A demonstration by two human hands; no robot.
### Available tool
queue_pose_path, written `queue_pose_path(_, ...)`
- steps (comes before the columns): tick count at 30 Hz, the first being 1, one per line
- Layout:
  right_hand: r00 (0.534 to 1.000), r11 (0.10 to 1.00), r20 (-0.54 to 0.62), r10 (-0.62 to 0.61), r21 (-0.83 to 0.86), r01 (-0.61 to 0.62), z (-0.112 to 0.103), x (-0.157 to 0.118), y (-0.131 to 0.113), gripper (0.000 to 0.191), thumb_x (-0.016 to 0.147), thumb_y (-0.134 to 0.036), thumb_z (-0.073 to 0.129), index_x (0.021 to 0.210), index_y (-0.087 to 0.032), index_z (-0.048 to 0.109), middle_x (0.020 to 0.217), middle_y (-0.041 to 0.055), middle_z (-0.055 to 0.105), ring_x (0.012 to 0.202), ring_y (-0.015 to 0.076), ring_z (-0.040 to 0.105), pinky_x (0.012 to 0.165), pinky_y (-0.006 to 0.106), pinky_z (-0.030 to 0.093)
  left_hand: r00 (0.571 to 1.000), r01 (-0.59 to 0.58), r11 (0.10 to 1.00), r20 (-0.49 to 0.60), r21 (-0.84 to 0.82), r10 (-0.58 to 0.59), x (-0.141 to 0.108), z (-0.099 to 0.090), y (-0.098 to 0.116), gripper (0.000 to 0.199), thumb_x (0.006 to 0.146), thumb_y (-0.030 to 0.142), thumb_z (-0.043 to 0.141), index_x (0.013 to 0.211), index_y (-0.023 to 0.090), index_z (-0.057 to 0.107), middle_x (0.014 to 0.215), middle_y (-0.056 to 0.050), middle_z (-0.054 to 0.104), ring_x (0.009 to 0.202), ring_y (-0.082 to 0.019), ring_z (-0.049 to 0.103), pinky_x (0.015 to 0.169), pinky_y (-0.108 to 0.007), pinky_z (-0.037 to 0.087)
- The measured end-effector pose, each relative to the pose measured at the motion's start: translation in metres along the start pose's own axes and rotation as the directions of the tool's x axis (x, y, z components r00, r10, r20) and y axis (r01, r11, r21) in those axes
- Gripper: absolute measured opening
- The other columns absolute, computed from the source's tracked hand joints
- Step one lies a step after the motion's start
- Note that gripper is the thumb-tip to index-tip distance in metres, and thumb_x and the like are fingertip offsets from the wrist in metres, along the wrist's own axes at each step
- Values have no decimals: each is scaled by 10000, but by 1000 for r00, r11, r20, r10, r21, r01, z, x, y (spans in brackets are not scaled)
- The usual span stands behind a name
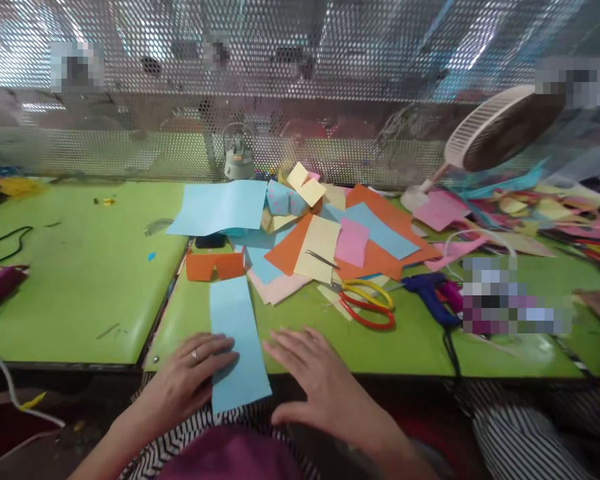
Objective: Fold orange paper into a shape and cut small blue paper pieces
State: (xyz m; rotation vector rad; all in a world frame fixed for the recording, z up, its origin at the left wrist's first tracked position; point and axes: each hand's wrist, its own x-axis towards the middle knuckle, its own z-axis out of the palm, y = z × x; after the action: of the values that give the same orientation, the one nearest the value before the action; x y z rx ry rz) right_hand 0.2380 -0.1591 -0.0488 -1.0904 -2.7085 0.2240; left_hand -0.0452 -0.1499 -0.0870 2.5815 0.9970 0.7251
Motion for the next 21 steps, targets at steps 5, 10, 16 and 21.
queue_pose_path(5,977,973,-211,-38,-230,-12,26,6,-11,344,939,-167,493,1243,-187,652,1277,101,700,1190,245,617,1072,483,442,998,-61,996,-28,72,63,-4,6,7,500,762,22,475,1202,205,627,1362,-110,637,1303,-301,551,1083,-574,452)
queue_pose_path(10,950,961,-313,3,-261,-89,32,14,-29,369,923,-101,406,1177,-164,667,1163,112,740,1088,236,649,1075,514,415,980,-83,994,-175,76,95,-3,0,11,250,919,109,508,1075,227,664,1055,-76,766,852,-216,704,748,-364,590)
queue_pose_path(16,913,978,-408,1,-188,-86,34,26,-24,236,957,-116,503,1081,-212,679,1016,39,775,909,172,676,990,418,451,960,12,980,-276,199,44,5,-1,8,238,1007,172,436,1062,179,668,962,-63,775,771,-191,701,700,-321,554)
queue_pose_path(21,909,993,-412,-57,-121,8,38,26,-14,145,958,-144,563,1023,-201,679,1000,19,784,864,150,687,962,386,448,953,6,991,-301,131,34,3,0,12,170,994,177,504,992,178,674,1014,-43,779,819,-178,706,758,-317,527)
